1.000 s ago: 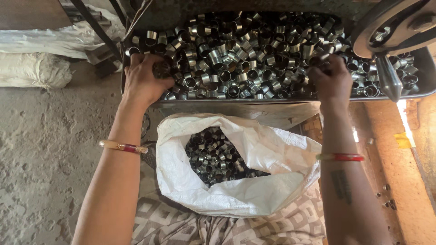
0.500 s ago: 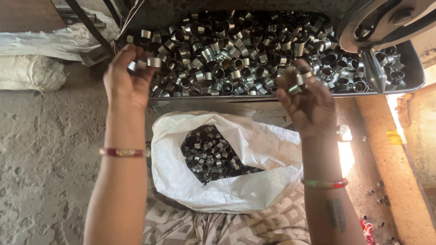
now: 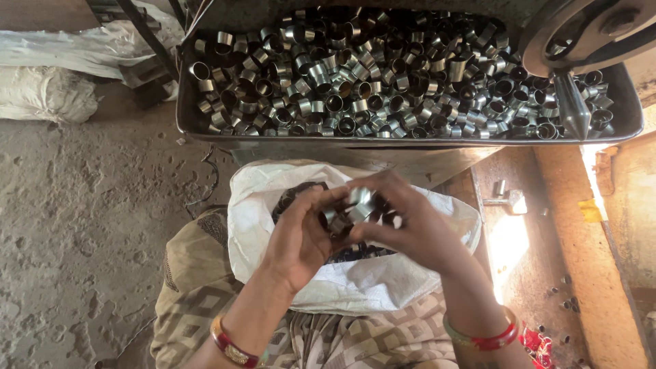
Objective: The person repeatedly scoops small cylindrical metal parts from a white sack on their lap and places them into a metal tray above. The hands move continuously, transferring handfuls of parts from the sack to the tray.
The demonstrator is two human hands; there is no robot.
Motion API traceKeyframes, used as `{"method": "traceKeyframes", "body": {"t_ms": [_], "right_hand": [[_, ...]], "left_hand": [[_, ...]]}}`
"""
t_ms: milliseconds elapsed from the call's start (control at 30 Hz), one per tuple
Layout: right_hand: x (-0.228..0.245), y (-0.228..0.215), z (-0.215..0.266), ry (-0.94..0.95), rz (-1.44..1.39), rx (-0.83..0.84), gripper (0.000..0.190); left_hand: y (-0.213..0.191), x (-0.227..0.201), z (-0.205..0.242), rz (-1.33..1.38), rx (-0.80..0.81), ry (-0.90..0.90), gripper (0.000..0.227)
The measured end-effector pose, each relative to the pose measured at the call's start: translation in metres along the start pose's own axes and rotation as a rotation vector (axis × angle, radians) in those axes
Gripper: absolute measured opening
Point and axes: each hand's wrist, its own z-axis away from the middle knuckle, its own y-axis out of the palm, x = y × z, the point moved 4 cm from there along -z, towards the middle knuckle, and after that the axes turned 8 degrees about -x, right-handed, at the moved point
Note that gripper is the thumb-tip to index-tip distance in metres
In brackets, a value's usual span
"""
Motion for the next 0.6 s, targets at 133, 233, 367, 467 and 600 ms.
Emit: {"method": "traceKeyframes", "body": {"t_ms": [133, 233, 367, 467, 600], "right_hand": [[0.008, 0.012, 0.002, 0.067, 0.022, 0.018, 0.068], [0.001, 0.008, -0.003, 0.097, 0.126, -0.104, 0.062], [-0.023, -0.016, -0.019, 0.185, 0.263, -0.307, 0.050], [-0.050, -0.047, -0.028, 0.331, 0.386, -0.481, 0.053], [-0.101, -0.106, -0.043, 0.355, 0.573, -0.579, 0.060]], "left_hand": [[-0.022, 0.015, -0.008, -0.018, 0.009, -0.047, 0.040], [-0.039, 0.020, -0.016, 0.018, 0.051, 0.064, 0.037], [-0.068, 0.020, -0.025, -0.986, -0.187, 0.401, 0.045], [-0.068, 0.021, -0.024, -1.567, -0.053, 0.743, 0.048], [-0.068, 0.015, -0.021, -1.534, -0.033, 0.534, 0.034]]}}
